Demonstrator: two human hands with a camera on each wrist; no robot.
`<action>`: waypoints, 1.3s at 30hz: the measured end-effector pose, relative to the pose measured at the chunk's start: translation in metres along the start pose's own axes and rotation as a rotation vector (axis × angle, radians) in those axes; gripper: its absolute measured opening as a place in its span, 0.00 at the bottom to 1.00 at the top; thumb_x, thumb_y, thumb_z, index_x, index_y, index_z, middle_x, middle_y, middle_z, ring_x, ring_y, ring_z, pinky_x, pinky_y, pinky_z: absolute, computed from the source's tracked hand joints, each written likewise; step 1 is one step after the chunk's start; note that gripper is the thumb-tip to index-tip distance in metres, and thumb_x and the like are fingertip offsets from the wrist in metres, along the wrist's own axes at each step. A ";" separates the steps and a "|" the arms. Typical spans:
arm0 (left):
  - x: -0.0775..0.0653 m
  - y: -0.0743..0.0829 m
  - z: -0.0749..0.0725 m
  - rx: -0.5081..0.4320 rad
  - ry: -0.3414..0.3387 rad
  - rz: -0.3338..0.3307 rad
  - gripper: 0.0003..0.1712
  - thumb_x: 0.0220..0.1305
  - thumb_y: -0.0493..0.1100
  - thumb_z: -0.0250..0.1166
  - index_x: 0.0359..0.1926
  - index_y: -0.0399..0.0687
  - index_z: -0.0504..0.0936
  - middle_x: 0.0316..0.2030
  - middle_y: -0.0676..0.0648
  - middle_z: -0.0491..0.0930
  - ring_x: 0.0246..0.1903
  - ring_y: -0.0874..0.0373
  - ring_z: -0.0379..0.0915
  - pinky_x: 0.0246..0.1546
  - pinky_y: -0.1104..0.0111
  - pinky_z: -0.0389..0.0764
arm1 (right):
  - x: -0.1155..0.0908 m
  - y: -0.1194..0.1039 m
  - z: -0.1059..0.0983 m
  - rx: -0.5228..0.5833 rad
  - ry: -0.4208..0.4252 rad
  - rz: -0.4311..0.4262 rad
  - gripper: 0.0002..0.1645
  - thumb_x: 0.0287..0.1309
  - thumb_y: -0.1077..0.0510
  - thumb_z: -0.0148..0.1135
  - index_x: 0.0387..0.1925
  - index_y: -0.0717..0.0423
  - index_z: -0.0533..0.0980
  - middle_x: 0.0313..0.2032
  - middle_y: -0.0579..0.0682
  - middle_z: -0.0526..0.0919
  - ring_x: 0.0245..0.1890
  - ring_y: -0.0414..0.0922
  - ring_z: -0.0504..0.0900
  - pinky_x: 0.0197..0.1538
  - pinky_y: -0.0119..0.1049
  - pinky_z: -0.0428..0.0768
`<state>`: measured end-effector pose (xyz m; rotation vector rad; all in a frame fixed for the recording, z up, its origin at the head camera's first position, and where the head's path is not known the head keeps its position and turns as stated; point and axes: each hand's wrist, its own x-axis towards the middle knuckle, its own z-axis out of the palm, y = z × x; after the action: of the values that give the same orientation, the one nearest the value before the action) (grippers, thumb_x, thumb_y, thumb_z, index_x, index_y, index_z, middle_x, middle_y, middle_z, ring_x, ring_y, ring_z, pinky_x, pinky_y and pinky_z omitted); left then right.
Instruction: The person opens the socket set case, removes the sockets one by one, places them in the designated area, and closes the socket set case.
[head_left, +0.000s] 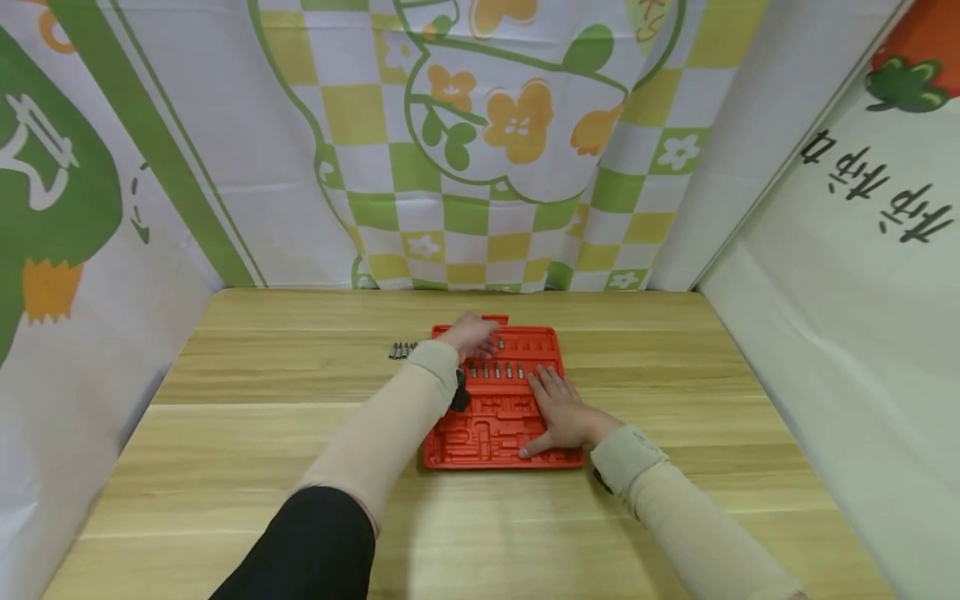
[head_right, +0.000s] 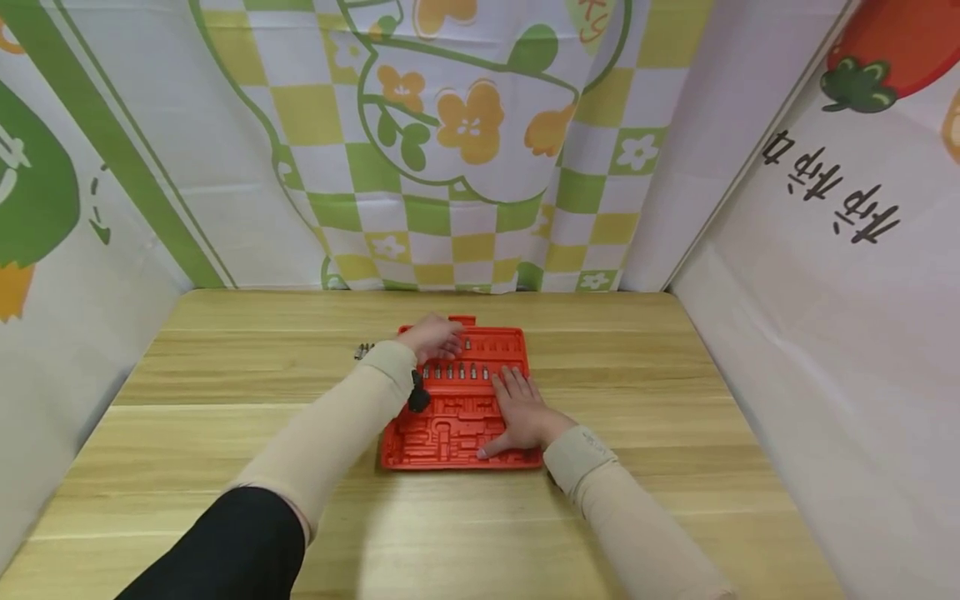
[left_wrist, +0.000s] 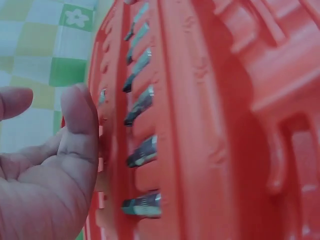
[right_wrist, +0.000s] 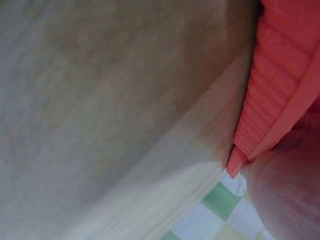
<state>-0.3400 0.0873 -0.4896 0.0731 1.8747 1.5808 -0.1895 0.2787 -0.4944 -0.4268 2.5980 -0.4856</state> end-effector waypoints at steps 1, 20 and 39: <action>0.001 -0.001 0.001 0.002 -0.009 -0.010 0.30 0.82 0.45 0.53 0.76 0.38 0.62 0.41 0.41 0.78 0.30 0.56 0.77 0.31 0.67 0.81 | 0.000 0.000 0.000 0.003 0.000 -0.001 0.78 0.53 0.33 0.77 0.79 0.71 0.38 0.79 0.71 0.33 0.78 0.67 0.31 0.76 0.62 0.35; 0.003 -0.003 0.005 0.169 -0.040 -0.015 0.18 0.80 0.43 0.51 0.39 0.34 0.81 0.28 0.46 0.79 0.23 0.58 0.75 0.24 0.69 0.76 | 0.002 -0.004 0.001 0.013 -0.003 0.014 0.78 0.52 0.33 0.77 0.80 0.70 0.39 0.79 0.70 0.33 0.79 0.66 0.30 0.76 0.61 0.35; 0.015 -0.005 0.011 0.251 0.008 0.018 0.14 0.81 0.38 0.51 0.60 0.40 0.75 0.37 0.43 0.78 0.25 0.55 0.76 0.22 0.67 0.74 | -0.001 -0.004 0.001 0.002 0.008 0.012 0.78 0.52 0.35 0.78 0.79 0.71 0.39 0.79 0.71 0.34 0.78 0.67 0.31 0.76 0.62 0.35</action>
<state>-0.3440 0.1020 -0.5010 0.1943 2.0745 1.3513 -0.1873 0.2755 -0.4930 -0.4093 2.6065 -0.4868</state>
